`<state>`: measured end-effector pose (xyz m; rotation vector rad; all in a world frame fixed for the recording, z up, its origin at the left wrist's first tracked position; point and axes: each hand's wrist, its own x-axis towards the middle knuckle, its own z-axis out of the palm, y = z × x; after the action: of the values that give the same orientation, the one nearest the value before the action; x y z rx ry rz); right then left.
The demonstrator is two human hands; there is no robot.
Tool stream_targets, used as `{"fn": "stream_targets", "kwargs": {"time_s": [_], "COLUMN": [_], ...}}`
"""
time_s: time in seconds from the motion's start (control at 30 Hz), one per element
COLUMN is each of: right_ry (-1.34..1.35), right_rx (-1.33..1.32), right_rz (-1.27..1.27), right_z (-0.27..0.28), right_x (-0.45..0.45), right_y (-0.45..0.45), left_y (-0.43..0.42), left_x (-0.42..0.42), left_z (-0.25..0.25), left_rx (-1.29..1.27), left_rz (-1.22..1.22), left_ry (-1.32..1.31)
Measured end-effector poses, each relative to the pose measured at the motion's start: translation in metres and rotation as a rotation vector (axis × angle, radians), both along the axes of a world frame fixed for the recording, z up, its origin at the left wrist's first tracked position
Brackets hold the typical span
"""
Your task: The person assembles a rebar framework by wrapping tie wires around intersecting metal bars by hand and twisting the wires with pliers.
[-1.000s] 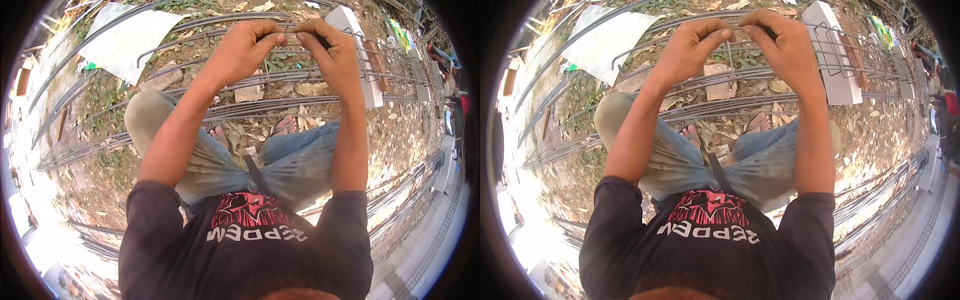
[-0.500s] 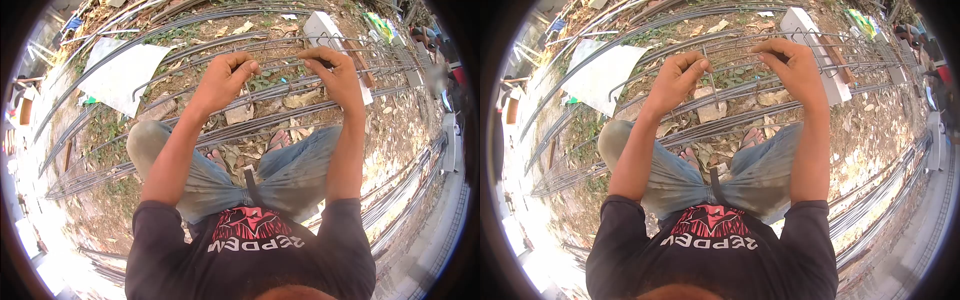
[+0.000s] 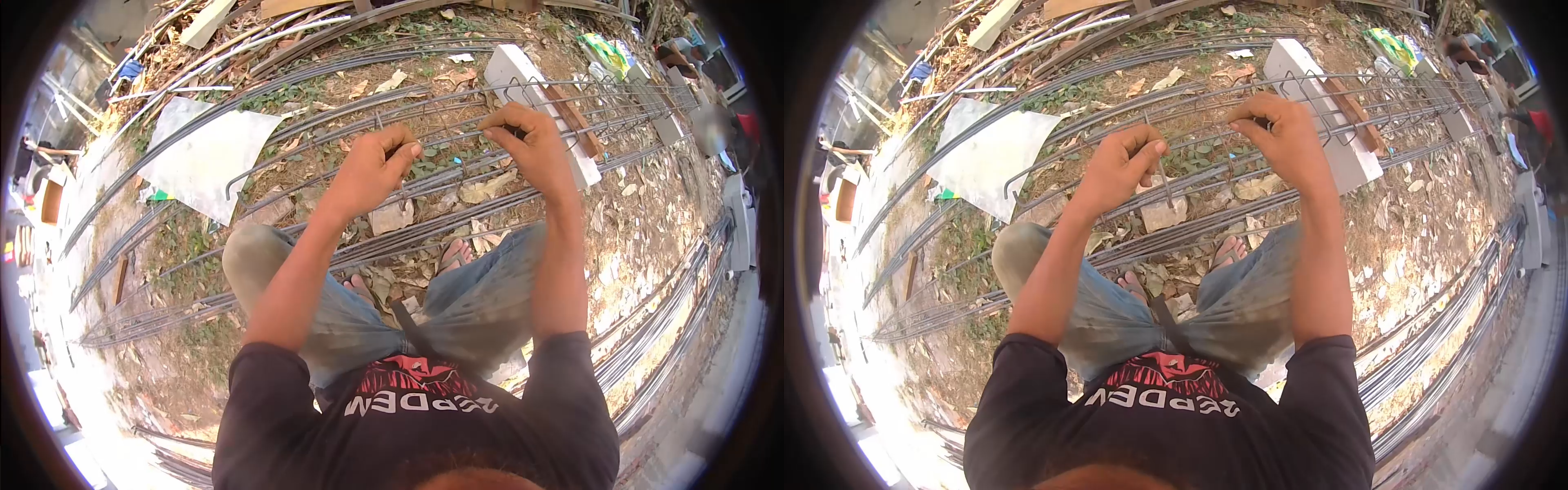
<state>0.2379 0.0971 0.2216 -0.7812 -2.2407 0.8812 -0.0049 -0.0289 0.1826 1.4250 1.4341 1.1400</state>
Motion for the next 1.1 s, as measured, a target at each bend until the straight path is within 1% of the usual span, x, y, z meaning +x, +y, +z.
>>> {"fn": "stream_targets", "kwargs": {"time_s": [0.07,0.13,0.17,0.27,0.3,0.4,0.5,0.53,0.57,0.6,0.67,0.7,0.8,0.83,0.9,0.93,0.97,1.03,1.07,1.1], "right_ry": [-0.078,-0.072,-0.069,-0.076,0.021,-0.097,-0.073,-0.063,-0.038,0.003,0.085,0.079,-0.029,-0.059,0.024,0.063,0.077,0.179,0.234,0.234], "right_rx": [0.115,0.154,0.172,0.008,-0.089,0.127,0.206,0.228,0.069,-0.007,-0.15,-0.142,0.047,0.139,0.026,-0.031,-0.209,-0.328,-0.382,-0.359], "right_rz": [0.076,0.053,0.044,-0.04,-0.042,0.004,0.046,0.061,0.006,-0.017,-0.061,-0.055,0.071,0.106,0.071,0.058,0.013,0.031,0.039,0.044], "right_z": [0.001,-0.004,-0.003,0.01,0.008,0.0,-0.004,-0.006,0.002,0.0,-0.004,-0.002,-0.01,-0.009,-0.009,-0.009,-0.005,-0.011,-0.014,-0.016], "right_x": [-0.019,-0.027,-0.028,-0.005,-0.003,-0.005,-0.021,-0.024,-0.018,-0.008,0.01,0.009,-0.014,-0.024,-0.025,-0.026,-0.022,-0.019,-0.021,-0.024], "right_y": [-0.018,-0.026,-0.026,-0.011,-0.005,-0.008,-0.022,-0.025,-0.02,-0.012,0.002,0.002,-0.014,-0.023,-0.024,-0.023,-0.022,-0.019,-0.018,-0.019], "left_y": [0.002,0.005,0.006,0.007,0.007,0.006,0.006,0.006,0.006,0.006,0.002,0.001,0.002,0.003,0.005,0.007,0.008,0.003,0.003,0.004], "left_x": [0.008,0.012,0.012,0.012,0.01,0.013,0.02,0.02,0.019,0.019,0.016,0.016,0.024,0.025,0.026,0.025,0.024,0.026,0.026,0.025], "left_z": [0.003,-0.003,-0.003,0.001,0.0,0.0,-0.005,-0.006,-0.006,-0.005,0.004,0.006,0.001,-0.001,-0.006,-0.005,-0.004,0.003,0.002,0.003], "left_rx": [0.008,0.047,0.023,0.04,0.043,0.025,0.098,0.102,0.104,0.11,0.071,0.05,0.038,0.069,0.125,0.122,0.113,0.063,0.054,0.051], "left_rz": [-0.022,-0.018,0.002,0.09,0.086,0.003,-0.003,0.023,0.05,0.08,0.057,0.042,-0.044,-0.029,0.004,0.004,0.011,0.016,0.007,-0.005], "left_ry": [0.078,0.174,0.132,0.103,0.093,0.048,0.198,0.167,0.134,0.1,0.058,0.036,0.059,0.102,0.188,0.156,0.121,0.033,0.046,0.063]}}
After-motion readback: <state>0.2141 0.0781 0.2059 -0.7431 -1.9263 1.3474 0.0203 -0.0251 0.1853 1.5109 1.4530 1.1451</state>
